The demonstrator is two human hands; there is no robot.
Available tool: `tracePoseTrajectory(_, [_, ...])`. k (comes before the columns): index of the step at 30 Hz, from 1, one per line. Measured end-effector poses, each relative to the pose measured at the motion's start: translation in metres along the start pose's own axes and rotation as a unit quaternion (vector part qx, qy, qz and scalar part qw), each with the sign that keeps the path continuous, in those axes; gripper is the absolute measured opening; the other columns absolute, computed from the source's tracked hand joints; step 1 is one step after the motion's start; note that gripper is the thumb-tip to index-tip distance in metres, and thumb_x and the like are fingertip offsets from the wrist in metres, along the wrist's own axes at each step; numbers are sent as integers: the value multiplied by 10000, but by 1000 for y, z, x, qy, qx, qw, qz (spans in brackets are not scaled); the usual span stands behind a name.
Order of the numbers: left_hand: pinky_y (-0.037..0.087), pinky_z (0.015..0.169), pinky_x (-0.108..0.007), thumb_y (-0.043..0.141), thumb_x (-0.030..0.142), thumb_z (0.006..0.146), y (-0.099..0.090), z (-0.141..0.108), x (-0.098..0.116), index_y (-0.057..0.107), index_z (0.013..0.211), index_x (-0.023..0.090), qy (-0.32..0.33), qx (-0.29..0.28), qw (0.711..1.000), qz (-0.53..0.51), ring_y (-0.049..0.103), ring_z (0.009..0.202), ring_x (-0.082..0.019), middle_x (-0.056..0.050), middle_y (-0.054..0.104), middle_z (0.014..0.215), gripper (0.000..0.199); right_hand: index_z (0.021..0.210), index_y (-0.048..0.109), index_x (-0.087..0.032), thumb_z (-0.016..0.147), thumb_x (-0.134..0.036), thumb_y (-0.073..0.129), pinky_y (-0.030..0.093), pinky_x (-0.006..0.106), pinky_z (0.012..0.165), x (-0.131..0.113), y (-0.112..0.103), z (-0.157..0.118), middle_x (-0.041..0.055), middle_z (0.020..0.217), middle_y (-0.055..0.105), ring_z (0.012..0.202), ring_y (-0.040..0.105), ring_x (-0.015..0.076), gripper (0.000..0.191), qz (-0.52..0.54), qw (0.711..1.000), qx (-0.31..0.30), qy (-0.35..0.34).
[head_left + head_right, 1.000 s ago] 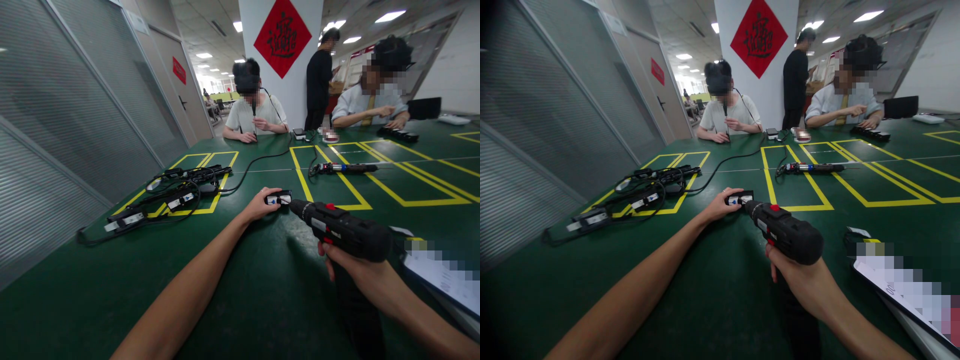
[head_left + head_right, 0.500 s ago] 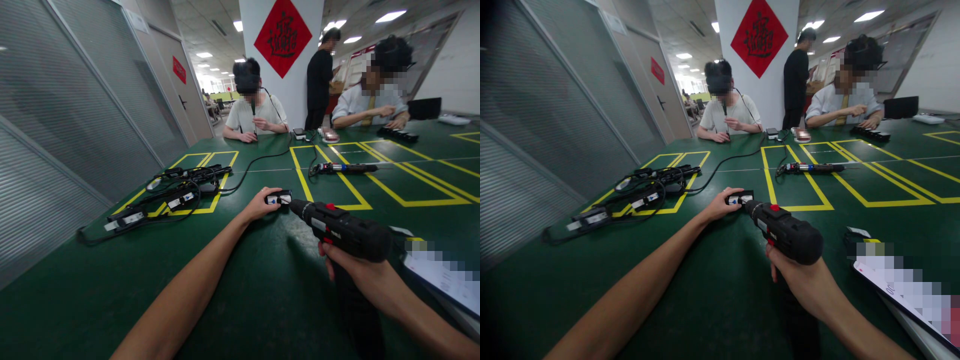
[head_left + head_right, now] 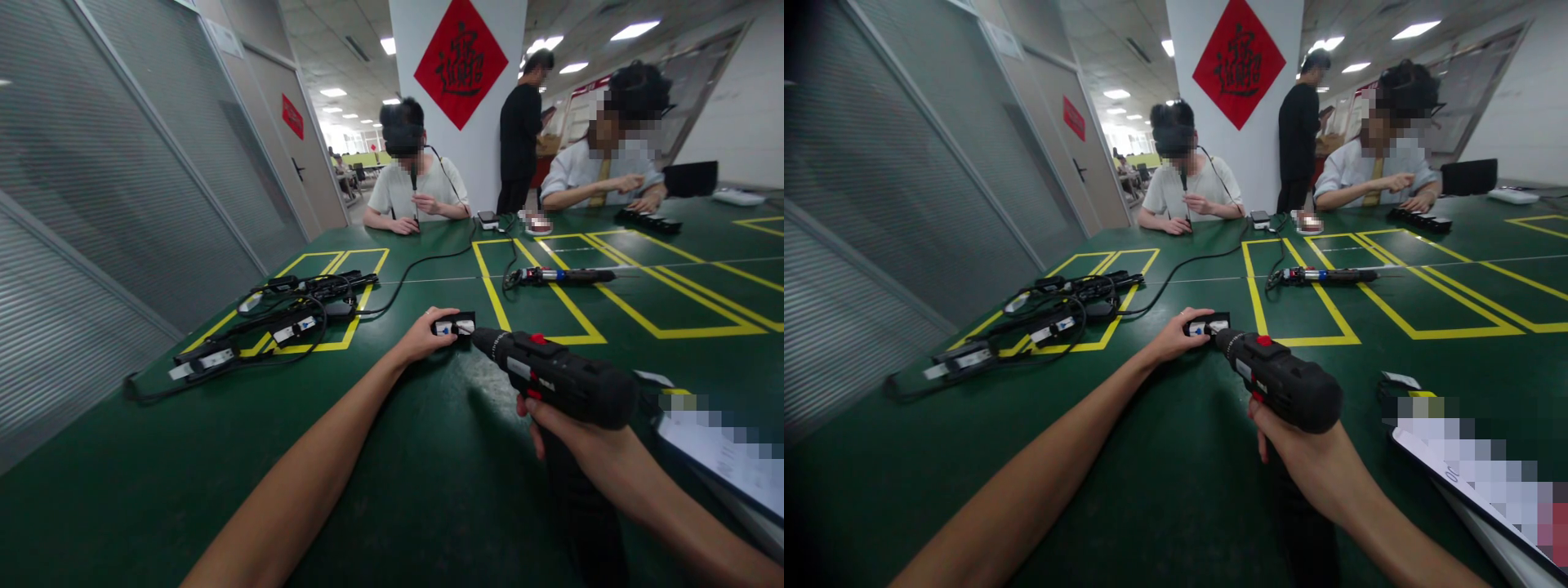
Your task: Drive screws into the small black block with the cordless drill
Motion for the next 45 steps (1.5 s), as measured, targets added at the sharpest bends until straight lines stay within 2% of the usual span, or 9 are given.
tracePoseTrajectory(9, [427, 958, -364, 648, 278, 730, 0, -1, 3, 532, 1278, 229, -3, -6, 1000, 2, 538, 1035, -196, -69, 536, 1170, 562, 817, 583, -188, 844, -385, 510, 443, 304, 588, -3, 0, -1, -1, 562, 611, 539, 573, 156, 211, 10, 1000, 10, 6])
tracePoseTrajectory(13, [412, 979, -368, 627, 294, 761, -1, -1, 5, 543, 1268, 226, 3, -3, 1000, 4, 531, 1063, -202, -67, 550, 1167, 518, 845, 594, -193, 847, -384, 504, 408, 297, 545, 2, 0, -1, -3, 567, 623, 528, 560, 154, 212, 12, 1000, 8, 17])
tracePoseTrajectory(20, [406, 986, -373, 601, 314, 791, 0, 0, 4, 539, 1271, 216, -3, -5, 1000, 6, 526, 1078, -204, -74, 544, 1186, 494, 885, 594, -183, 877, -390, 479, 410, 320, 589, 8, 0, -1, 3, 591, 626, 567, 572, 159, 237, 7, 1000, -14, 18])
tracePoseTrajectory(24, [395, 1002, -380, 582, 333, 803, 0, 0, 3, 543, 1269, 218, -2, -4, 1000, 6, 520, 1094, -211, -74, 541, 1188, 481, 870, 613, -177, 876, -373, 493, 414, 336, 634, 6, -1, 0, 5, 598, 622, 593, 567, 160, 230, 3, 1000, -5, 7])
tracePoseTrajectory(29, [403, 997, -378, 571, 355, 810, 0, 0, 1, 539, 1274, 220, 1, -4, 1000, 1, 523, 1087, -210, -74, 537, 1195, 484, 859, 623, -189, 874, -377, 492, 407, 323, 606, 9, -2, -1, 1, 602, 621, 584, 560, 154, 230, 16, 1000, -5, 21])
tracePoseTrajectory(33, [409, 989, -377, 581, 344, 800, -1, 0, -1, 536, 1275, 218, -2, -2, 1000, 4, 527, 1077, -207, -75, 539, 1191, 494, 880, 645, -183, 859, -407, 504, 413, 344, 635, 12, -3, -2, 15, 623, 637, 605, 576, 171, 265, 12, 999, 4, 46])
tracePoseTrajectory(37, [405, 996, -368, 608, 337, 775, 0, 0, 0, 540, 1269, 227, 5, 1, 1000, 10, 530, 1078, -202, -70, 535, 1188, 510, 858, 647, -183, 845, -399, 514, 421, 346, 652, 6, -2, -1, 12, 599, 629, 604, 579, 174, 255, 2, 999, 7, 37])
tracePoseTrajectory(41, [411, 986, -361, 633, 326, 754, 1, -1, 1, 533, 1274, 224, 12, 5, 1000, 13, 535, 1064, -199, -72, 532, 1185, 539, 810, 643, -200, 850, -396, 507, 431, 338, 646, 4, -2, -1, 14, 613, 635, 615, 586, 177, 242, -18, 999, 7, 28])
tracePoseTrajectory(45, [426, 958, -361, 649, 312, 736, 2, -1, 1, 534, 1272, 217, 9, 7, 1000, 12, 544, 1038, -199, -76, 536, 1169, 557, 764, 644, -220, 838, -426, 527, 428, 325, 591, 9, -3, -2, 9, 596, 629, 580, 570, 175, 248, -31, 998, 15, 50])
Point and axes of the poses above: each hand's wrist, its own z-axis towards the middle knuckle, its own y-axis out of the palm, x = y × z, the point moved 8 cm from there along z, towards the middle knuckle
